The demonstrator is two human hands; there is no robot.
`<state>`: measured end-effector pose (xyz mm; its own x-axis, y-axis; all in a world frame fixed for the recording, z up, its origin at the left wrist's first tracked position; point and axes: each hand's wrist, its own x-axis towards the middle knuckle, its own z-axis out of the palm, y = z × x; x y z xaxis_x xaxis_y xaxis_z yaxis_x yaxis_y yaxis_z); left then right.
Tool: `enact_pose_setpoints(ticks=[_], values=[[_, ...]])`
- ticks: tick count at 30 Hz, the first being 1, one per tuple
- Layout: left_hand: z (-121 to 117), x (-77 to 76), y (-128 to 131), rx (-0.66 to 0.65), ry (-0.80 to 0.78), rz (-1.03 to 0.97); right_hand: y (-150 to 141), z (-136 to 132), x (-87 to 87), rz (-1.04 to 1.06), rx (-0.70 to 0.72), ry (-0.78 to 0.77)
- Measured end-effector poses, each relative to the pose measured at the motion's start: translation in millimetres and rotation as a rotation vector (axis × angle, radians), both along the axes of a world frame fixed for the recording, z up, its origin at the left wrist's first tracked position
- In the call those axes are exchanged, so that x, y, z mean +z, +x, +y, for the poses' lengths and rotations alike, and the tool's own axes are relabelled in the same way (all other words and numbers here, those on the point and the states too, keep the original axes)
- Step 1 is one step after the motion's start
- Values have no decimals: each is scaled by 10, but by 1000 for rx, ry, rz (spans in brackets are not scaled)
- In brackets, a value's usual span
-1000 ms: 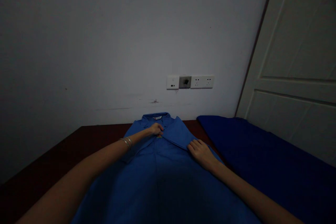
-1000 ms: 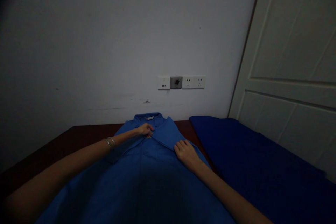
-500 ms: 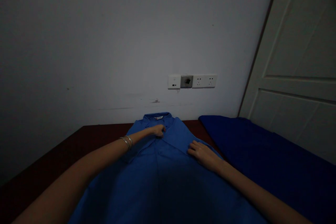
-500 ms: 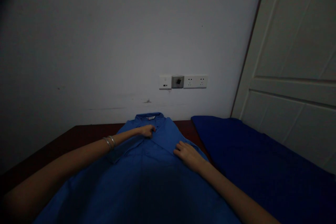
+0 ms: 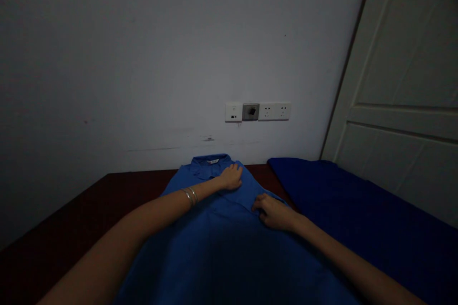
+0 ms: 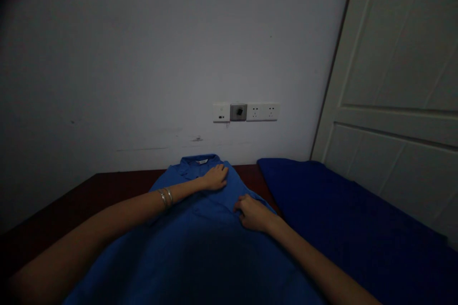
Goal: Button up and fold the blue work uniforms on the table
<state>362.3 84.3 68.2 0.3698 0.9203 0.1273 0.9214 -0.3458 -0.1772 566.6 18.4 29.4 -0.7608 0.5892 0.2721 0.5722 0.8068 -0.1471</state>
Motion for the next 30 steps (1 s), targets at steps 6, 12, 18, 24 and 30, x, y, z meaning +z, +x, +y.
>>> enact_pose_setpoints(ticks=[6,12,18,24,30], values=[[380,-334,14,-101,0,-65,36,-25,38,-19,47,-57],[506,-611,-33,-55,-101,-171,95,69,57,42,63,-142],[500,-610,-52,-51,-132,-167,29,175,7,189,-85,21],[495,-631,-69,-30,-105,-190,-4,93,-252,-32,-84,-59],[478,-614,-59,-9,-128,-198,43,84,-323,-21,-79,-75]])
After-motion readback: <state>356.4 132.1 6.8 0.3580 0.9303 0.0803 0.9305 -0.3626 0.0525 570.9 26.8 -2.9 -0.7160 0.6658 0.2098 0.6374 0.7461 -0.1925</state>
